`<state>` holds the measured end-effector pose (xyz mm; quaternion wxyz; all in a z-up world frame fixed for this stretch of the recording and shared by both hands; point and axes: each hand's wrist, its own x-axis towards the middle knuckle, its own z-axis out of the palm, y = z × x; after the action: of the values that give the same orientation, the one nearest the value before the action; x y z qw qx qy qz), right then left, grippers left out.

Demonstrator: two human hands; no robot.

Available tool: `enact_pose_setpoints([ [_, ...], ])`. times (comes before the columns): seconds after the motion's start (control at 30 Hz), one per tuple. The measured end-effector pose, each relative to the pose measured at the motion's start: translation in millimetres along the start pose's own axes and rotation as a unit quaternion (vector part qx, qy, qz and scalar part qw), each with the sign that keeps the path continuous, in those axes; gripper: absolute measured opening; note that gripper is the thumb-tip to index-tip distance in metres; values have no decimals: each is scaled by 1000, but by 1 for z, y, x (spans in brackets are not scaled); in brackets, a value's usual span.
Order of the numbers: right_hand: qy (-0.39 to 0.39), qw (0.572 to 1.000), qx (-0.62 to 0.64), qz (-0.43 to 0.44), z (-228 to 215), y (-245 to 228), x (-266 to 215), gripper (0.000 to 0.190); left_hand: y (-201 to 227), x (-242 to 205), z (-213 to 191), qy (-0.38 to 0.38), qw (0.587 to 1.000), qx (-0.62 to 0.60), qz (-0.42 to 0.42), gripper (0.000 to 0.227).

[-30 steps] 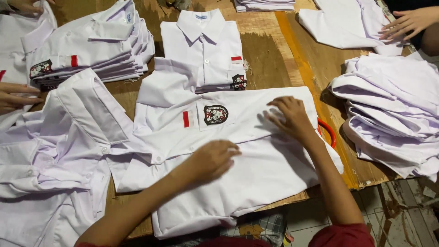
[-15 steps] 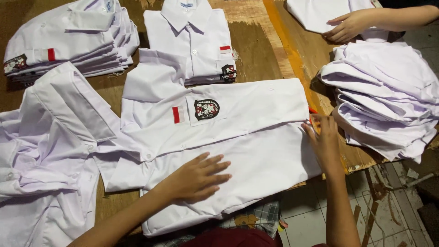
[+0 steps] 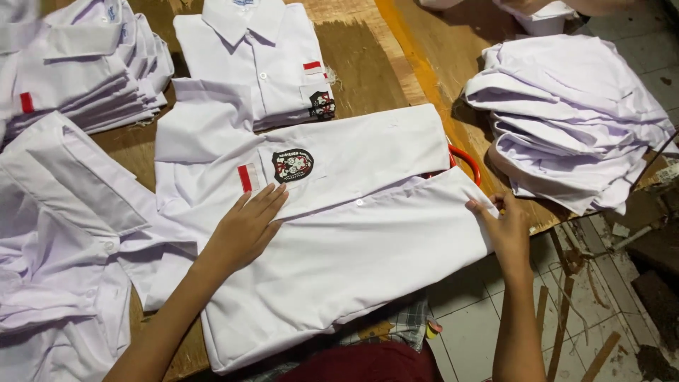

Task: Trimming loose threads from a white shirt with scissors and then folding it neatly on a wooden table.

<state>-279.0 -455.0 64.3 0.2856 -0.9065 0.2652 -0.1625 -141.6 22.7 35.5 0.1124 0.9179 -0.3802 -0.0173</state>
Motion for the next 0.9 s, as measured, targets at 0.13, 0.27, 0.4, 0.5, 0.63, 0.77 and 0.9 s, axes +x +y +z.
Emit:
enact_pose_setpoints([
  [0.13,-39,998,-53,-5,4,-8,2,48,7,2,-22,-34,999,-42,-9,51],
  [0.27,10,964,-87,-252,36,-41,8,35,11,2,-23,-31,996,-81,-18,65],
  [0.4,-45,861,-71,-502,111,-106,-5,31,10,-1,-9,-26,999,-24,-6,68],
  [0.5,-65,774,-164,-608,142,-135,-5,51,7,-4,-6,-22,1000,-13,10,64],
  [0.63,-111,766,-201,-600,133,-128,22,54,6,-6,-6,-7,1000,4,15,60],
  [0.77,-182,775,-174,-580,134,-87,52,64,2,-6,-3,-30,999,-20,9,61],
  [0.9,-232,780,-200,-546,131,-80,49,79,-1,-6,5,-4,1000,-29,12,62],
])
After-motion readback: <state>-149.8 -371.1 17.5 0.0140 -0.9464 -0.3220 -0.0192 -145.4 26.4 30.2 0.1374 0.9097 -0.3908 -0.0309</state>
